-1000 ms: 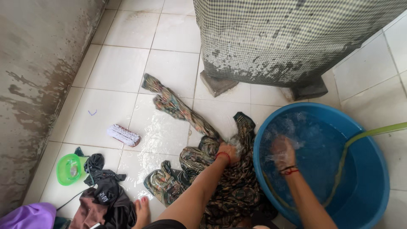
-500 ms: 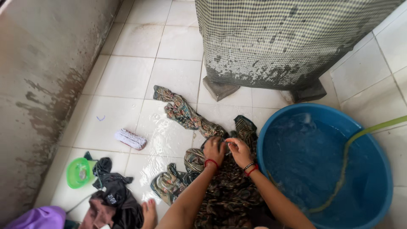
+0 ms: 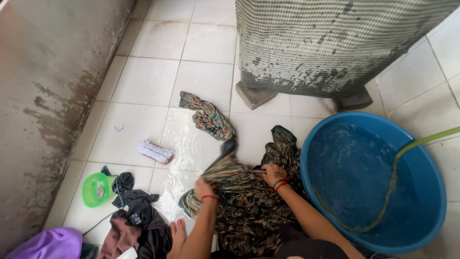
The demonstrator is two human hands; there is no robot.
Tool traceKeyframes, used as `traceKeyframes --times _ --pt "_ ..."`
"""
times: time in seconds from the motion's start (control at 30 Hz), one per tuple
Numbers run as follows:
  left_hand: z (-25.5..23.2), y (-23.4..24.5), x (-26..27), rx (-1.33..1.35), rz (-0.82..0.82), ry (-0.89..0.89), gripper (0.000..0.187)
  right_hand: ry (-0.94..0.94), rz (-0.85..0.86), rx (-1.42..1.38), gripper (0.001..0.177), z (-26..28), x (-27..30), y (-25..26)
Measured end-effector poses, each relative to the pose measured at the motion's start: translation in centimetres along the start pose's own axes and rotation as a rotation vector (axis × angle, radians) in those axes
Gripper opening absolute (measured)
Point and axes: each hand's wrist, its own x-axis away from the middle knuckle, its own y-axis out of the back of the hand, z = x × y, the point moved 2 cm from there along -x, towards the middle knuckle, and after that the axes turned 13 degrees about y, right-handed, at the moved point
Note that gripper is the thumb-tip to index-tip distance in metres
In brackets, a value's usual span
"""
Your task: The person washes clothes by hand in a bucket, scrubbing a floral patterned garment on the floor and then rinsing it in a blue bucket under a tap.
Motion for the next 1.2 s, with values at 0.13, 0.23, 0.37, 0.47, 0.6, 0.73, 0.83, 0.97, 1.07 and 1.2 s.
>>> traceKeyframes --times 0.13,0.23,0.37,0.47,0.6,0.73,0.83,0.97,1.07,1.2 --pt "-1.4 4.9 0.3 -0.235 -0.29 -0.013 0.035 -0.195 0.281 0.071 0.052 2.1 0.8 3.3" --pt "-3.3 5.2 0.5 -0.966 -0.583 -0.625 0.045 -0.209 0.301 0.147 0.056 4.2 -0.5 5.6" --pt "-4.5 1.0 -1.0 -0.853 -0.129 -0.693 0.061 0.097 0.049 -0.299 0.052 6.3 -5.4 2.1" --pt "-5.8 -3.8 -2.2 -1.117 -0.035 -0.801 0.082 0.204 -0.041 -0.244 0.062 7.3 -7.8 -2.5" --pt "-5.4 -5.5 -3.5 -1.404 0.128 -0.376 0.068 0.163 0.272 -0.227 0.1 8.1 -7.3 -6.3" --pt "-7.6 -4.8 -5.8 -1.031 0.162 -0.629 0.052 -0.028 0.485 -0.565 0.075 5.5 -6.4 -5.1" --pt "-10.3 0.5 -7.9 -0.731 -0.14 -0.405 0.051 -0.332 -0.006 -0.58 0.065 2.6 -5.3 -0.5" --pt "-11.5 6.1 -7.6 -0.586 -0.479 -0.368 0.048 -0.283 -0.47 -0.304 0.053 0.8 -2.2 7.3" --pt "-10.5 7.5 -6.0 -0.612 -0.572 -0.338 0.04 -0.233 -0.583 -0.12 0.035 1.9 -1.2 9.4" --pt "-11.4 6.6 -2.4 -0.855 -0.753 -0.772 0.03 -0.134 -0.604 0.223 0.037 3.1 -2.1 9.2"
